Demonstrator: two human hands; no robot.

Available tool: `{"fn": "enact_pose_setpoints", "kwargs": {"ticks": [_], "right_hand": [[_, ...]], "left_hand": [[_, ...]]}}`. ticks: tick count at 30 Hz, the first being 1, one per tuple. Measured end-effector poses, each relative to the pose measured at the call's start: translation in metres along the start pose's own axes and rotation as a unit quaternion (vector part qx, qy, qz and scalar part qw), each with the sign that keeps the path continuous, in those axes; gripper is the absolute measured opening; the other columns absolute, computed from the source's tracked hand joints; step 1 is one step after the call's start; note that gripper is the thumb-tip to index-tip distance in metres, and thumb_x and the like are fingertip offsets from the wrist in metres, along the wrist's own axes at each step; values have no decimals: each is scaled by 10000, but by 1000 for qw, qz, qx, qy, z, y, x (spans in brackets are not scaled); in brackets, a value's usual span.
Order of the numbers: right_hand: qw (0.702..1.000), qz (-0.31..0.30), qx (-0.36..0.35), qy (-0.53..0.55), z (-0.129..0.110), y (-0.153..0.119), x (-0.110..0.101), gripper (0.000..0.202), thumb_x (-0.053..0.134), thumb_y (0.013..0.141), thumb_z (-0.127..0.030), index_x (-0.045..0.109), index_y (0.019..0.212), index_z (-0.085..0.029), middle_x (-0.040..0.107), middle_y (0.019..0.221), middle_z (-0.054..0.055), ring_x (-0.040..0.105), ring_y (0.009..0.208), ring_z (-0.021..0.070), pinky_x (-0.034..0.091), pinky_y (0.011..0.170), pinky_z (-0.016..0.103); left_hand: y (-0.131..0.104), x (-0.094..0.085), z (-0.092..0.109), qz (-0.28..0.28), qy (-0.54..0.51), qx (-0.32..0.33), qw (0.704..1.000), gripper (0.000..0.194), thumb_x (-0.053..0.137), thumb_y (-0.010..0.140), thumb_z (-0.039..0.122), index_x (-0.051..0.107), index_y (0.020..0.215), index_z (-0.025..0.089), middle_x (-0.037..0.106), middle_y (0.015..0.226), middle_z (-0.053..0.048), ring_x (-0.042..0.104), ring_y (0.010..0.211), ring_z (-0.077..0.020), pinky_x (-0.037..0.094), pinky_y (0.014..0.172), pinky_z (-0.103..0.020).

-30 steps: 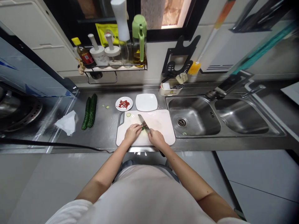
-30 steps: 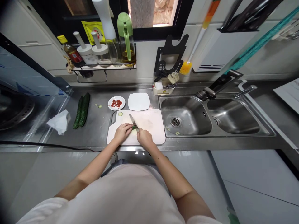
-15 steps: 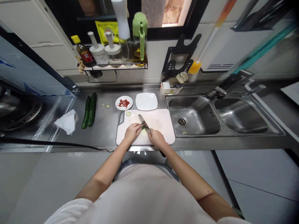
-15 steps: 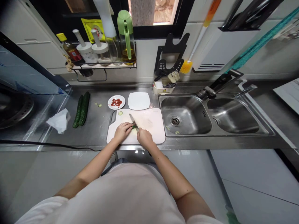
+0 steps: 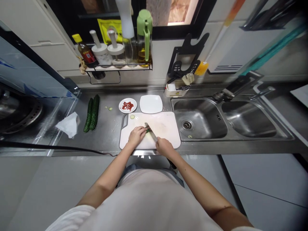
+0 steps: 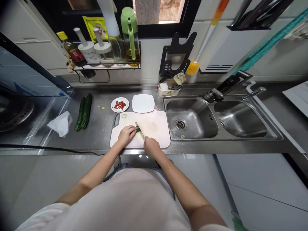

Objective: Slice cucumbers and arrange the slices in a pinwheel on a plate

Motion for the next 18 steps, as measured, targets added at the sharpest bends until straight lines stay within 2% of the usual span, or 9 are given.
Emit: {"fn": "enact_pose_setpoints", "kwargs": {"ticks": [9,18], "right_hand": [[1000,13,-8,7,-5,6,-4,295,356,947,-181,580,1128,-118,679,1037,175,646,978,264,435,768,315],[998,43,-30,18,-10,28,-5,294,369,942,-171,578,1143,-123,684,1051,162,644,997,238,437,788,290]], "left_hand": [[2,0,-1,-5,-7,-1,1000,237,518,934,267,695,1087,231,675,1057,-56,598,983,-181,495,875,-320],[1,-1,1,-4,-7,6,1000,228,529,927,258,697,1080,235,675,1054,-58,601,993,-183,494,886,-329]]}}
Point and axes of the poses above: each hand's wrist, its own y-axis towards the middle knuckle, its own x-axis out of the palm, z = x × y, the point moved 6 cm from there along y, towards the middle knuckle
